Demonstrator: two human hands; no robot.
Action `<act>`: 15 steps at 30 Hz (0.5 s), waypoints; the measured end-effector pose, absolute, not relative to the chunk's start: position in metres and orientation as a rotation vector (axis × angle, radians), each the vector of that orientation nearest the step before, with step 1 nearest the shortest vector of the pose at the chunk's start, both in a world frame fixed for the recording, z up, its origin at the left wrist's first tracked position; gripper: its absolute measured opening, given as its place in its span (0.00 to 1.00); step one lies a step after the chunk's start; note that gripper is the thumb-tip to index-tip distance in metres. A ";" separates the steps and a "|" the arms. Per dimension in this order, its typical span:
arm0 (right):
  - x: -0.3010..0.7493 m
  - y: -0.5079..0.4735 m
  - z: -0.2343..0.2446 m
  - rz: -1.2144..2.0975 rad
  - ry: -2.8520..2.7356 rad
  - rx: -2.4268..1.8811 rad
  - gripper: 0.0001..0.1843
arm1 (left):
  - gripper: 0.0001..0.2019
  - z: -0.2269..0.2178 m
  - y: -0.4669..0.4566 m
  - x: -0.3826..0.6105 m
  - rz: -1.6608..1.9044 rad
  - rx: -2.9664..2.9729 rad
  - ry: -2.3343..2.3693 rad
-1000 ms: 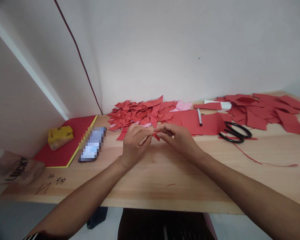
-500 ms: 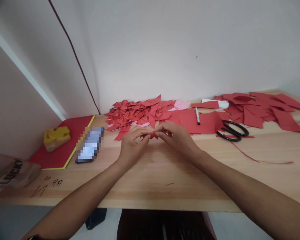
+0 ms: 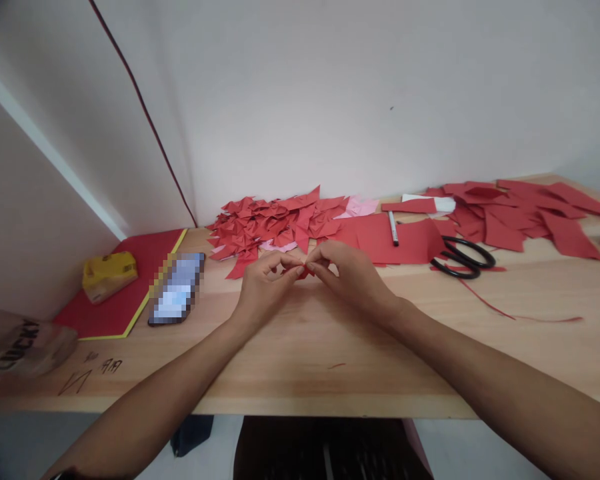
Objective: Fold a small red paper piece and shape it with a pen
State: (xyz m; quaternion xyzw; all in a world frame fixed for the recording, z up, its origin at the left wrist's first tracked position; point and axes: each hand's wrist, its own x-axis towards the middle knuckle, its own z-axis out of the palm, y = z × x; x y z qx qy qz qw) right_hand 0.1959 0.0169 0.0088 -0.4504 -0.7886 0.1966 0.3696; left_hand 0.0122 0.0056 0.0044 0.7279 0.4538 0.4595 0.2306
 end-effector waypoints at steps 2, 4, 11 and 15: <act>0.195 0.016 0.009 0.493 -2.033 -1.138 0.07 | 0.02 0.005 0.005 0.012 1.277 2.024 1.244; 0.195 0.015 0.009 0.520 -2.018 -1.136 0.06 | 0.03 0.006 0.005 0.012 1.305 2.032 1.242; 0.200 0.022 0.004 0.965 -1.792 -1.097 0.12 | 0.02 0.004 0.008 0.009 1.361 1.913 1.279; 0.199 0.022 0.007 0.995 -1.761 -1.063 0.13 | 0.02 0.004 0.009 0.009 1.355 1.907 1.261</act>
